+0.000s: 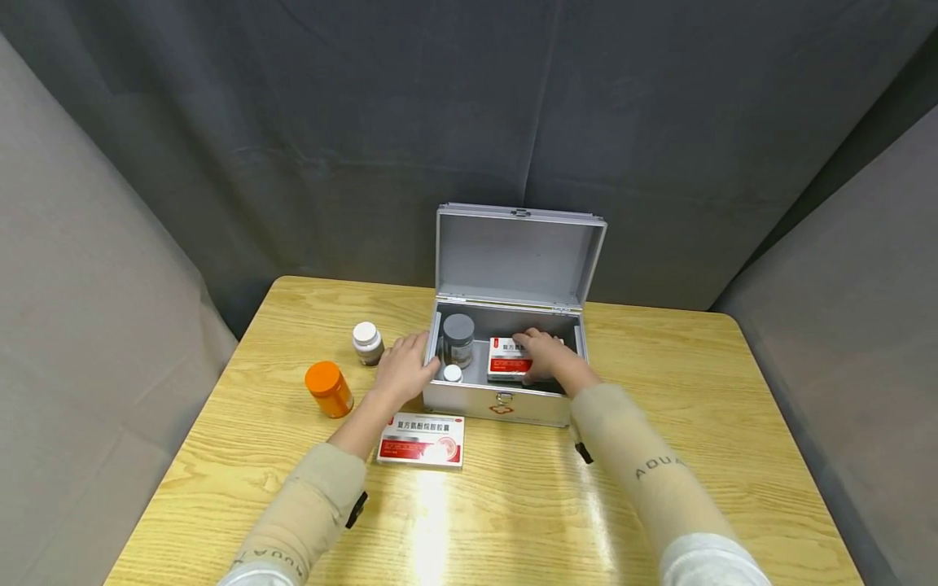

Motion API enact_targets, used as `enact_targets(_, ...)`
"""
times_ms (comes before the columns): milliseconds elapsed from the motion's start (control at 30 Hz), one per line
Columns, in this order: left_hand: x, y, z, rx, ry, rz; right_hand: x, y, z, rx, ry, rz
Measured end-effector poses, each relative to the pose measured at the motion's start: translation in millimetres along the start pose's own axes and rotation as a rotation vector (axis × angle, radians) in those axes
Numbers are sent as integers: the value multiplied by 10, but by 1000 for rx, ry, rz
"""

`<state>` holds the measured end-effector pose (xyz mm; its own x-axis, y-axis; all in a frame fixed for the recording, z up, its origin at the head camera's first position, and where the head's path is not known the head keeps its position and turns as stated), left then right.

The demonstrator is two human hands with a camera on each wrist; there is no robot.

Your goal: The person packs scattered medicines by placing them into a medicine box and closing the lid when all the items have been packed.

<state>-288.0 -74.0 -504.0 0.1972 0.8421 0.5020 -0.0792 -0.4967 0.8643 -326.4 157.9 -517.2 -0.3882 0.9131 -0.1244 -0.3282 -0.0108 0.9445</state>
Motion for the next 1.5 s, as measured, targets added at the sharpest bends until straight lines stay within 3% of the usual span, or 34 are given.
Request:
enact_targets(333, 3, 5, 14, -4, 0, -1, 30, -136, -41, -32, -37, 9)
enact_targets(833, 5, 8, 14, -7, 6, 8, 21, -157, -18, 7, -71, 9)
enact_targets(1500, 12, 7, 10, -15, 16, 1, -12, -152, -26, 62, -22, 52)
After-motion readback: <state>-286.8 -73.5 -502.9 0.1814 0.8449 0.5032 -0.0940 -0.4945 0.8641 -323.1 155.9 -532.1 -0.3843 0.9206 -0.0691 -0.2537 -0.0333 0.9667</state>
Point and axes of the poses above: each hand's wrist, its own z-axis away from the middle knuckle, its own y-axis out of the back of the hand, x = y × z, the point moved 6 cm from there along -z, towards the middle knuckle, and after that the axes turned 7 degrees about z, right-handed, at the moved point
